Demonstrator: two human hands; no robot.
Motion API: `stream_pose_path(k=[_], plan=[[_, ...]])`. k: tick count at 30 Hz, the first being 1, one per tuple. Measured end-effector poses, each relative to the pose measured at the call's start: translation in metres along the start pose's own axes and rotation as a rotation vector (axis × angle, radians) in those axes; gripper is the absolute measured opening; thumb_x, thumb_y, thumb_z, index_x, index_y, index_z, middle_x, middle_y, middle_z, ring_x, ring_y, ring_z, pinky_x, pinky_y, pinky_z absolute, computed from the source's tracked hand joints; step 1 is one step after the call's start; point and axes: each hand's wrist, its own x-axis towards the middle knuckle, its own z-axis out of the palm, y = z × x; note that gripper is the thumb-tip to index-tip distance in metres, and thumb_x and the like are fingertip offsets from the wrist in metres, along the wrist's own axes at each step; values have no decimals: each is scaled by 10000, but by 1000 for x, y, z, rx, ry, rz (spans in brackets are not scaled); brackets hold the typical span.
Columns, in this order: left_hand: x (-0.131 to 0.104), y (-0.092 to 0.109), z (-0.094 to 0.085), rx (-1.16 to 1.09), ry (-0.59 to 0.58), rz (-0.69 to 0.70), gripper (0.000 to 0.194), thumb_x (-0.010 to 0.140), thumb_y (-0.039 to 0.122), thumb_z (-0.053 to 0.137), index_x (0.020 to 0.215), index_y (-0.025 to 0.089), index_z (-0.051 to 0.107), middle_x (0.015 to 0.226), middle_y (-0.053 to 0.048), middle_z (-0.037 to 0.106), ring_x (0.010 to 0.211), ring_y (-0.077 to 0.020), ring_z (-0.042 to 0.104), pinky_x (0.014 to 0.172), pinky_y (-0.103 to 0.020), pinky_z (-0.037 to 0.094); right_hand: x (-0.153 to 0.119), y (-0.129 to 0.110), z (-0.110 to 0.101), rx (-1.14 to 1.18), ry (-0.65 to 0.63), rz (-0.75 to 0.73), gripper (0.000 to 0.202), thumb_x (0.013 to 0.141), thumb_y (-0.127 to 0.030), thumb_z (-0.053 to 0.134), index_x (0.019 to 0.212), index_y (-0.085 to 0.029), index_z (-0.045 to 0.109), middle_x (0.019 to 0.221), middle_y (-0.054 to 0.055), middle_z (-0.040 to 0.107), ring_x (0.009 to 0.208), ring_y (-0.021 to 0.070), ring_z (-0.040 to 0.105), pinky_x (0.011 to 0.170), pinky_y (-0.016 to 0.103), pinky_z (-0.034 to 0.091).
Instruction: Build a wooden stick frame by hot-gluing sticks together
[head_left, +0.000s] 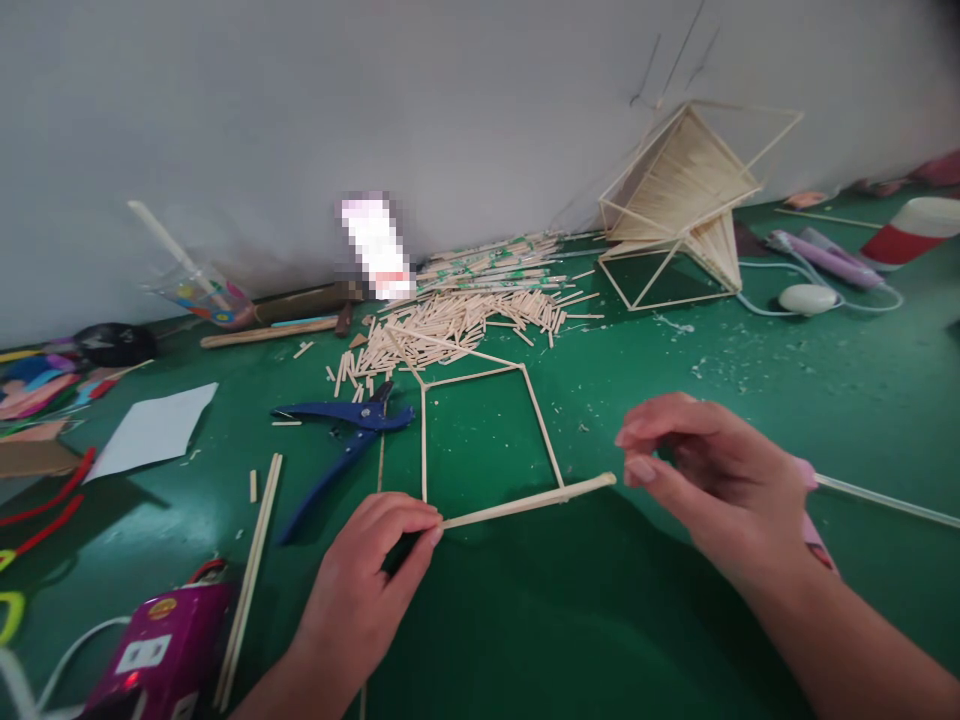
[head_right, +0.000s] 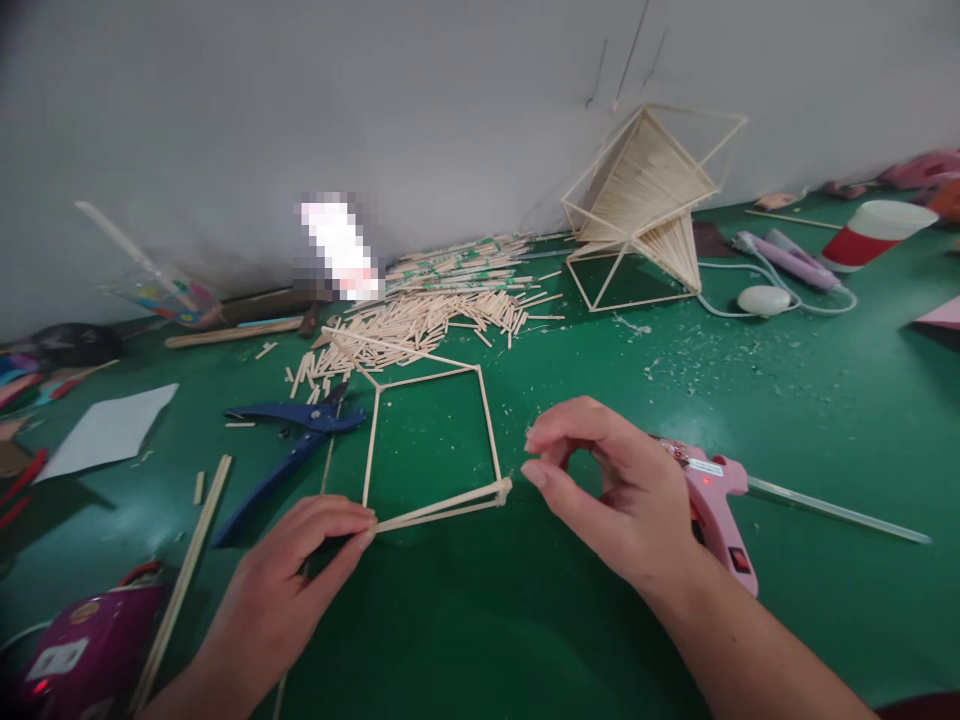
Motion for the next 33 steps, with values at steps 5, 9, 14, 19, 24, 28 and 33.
stream_pose_path(k=[5,9,14,19,24,28,33], plan=[[1,0,-1,5,0,4,72,862,192,620,906,248,627,919,5,654,903,-148,609,814,-287,502,1,-5,-3,-82,-109,-90,281,813,-53,594,1004,-237,687,879,33,644,792,170,625,647,309,530],[0,-1,-1,2,3,0,74,863,186,615,903,248,625,921,5,651,908,-148,606,817,-287,501,4,-8,-2,-79,-163,-80,308,804,-97,618,1071,-242,670,901,38,643,696,156,629,611,316,538],[0,-2,0,0,0,0,82,862,185,618,909,251,624,922,5,651,909,-148,606,818,-287,501,5,-5,1,-86,-218,-92,326,780,-98,656,1072,-243,660,902,42,648,733,176,657,636,331,550],[0,0,-1,3,-4,1,71,865,190,614,909,245,625,923,-7,655,910,-158,609,817,-298,505,5,-4,0,-64,-215,-100,294,781,-83,649,1032,-237,658,880,39,646,781,183,655,629,318,549],[1,1,-2,0,-5,-3,59,869,200,608,904,243,628,917,-17,659,900,-167,617,810,-312,513,5,-4,0,-66,-230,-114,322,786,-54,637,1036,-257,650,881,41,646,833,198,643,665,337,544],[0,1,-1,2,0,0,57,871,200,600,901,240,629,919,-21,660,898,-172,618,805,-317,516,4,-3,0,-51,-226,-87,332,781,-63,646,1053,-253,645,893,39,638,807,193,649,645,336,540],[-1,0,-2,9,3,2,67,862,192,608,902,240,633,916,-14,661,903,-170,619,804,-310,517,5,-4,1,-42,-212,-81,319,779,-63,647,1049,-232,643,898,36,627,715,159,623,620,326,515]])
